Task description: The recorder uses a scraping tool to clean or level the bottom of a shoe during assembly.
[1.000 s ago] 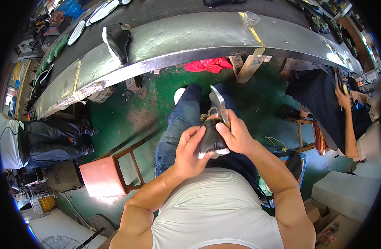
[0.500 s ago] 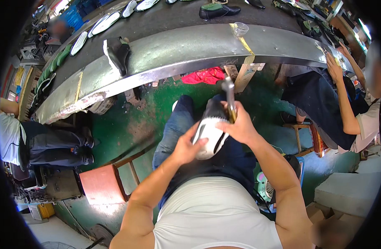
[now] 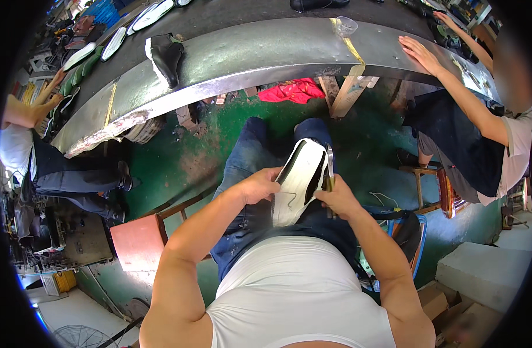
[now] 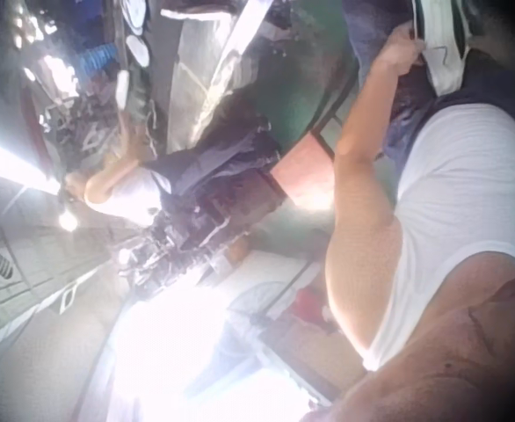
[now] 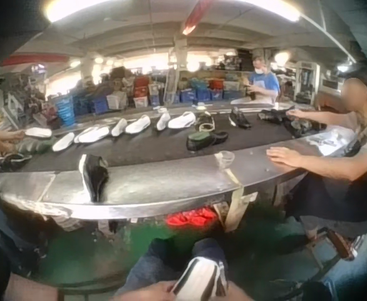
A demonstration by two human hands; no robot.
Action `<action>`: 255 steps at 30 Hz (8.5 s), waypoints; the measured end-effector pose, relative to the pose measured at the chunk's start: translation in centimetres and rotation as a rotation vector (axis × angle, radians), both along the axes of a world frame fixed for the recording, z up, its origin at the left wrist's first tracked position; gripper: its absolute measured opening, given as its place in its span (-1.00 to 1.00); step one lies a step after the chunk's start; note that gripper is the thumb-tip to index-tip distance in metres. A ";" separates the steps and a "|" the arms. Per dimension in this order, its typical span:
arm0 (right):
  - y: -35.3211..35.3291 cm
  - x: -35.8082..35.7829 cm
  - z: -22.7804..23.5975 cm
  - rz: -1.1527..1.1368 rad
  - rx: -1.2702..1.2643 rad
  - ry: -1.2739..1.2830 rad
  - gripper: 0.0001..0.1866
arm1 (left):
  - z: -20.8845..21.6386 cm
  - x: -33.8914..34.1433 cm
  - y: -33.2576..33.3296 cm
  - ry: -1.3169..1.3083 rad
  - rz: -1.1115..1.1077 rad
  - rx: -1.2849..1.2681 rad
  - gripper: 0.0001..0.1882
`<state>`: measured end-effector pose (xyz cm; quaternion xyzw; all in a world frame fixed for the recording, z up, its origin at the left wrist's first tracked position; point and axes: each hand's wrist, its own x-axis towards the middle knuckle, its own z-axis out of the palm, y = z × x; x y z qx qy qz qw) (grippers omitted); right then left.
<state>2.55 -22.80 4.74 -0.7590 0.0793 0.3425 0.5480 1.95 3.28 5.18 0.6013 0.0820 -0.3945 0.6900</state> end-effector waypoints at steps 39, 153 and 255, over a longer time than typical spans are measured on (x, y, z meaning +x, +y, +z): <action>0.5 1.8 10.2 1.033 -0.479 -0.260 -0.67 | -1.6 -4.2 -2.1 -0.434 -0.159 0.256 0.26; -5.3 0.0 4.9 0.610 -0.253 -0.658 -0.47 | 0.3 0.1 -4.4 -0.847 -0.012 0.960 -0.69; 3.9 7.4 9.3 1.390 -0.657 -0.342 -0.71 | -2.3 -4.1 -5.8 -0.067 0.401 0.555 -0.26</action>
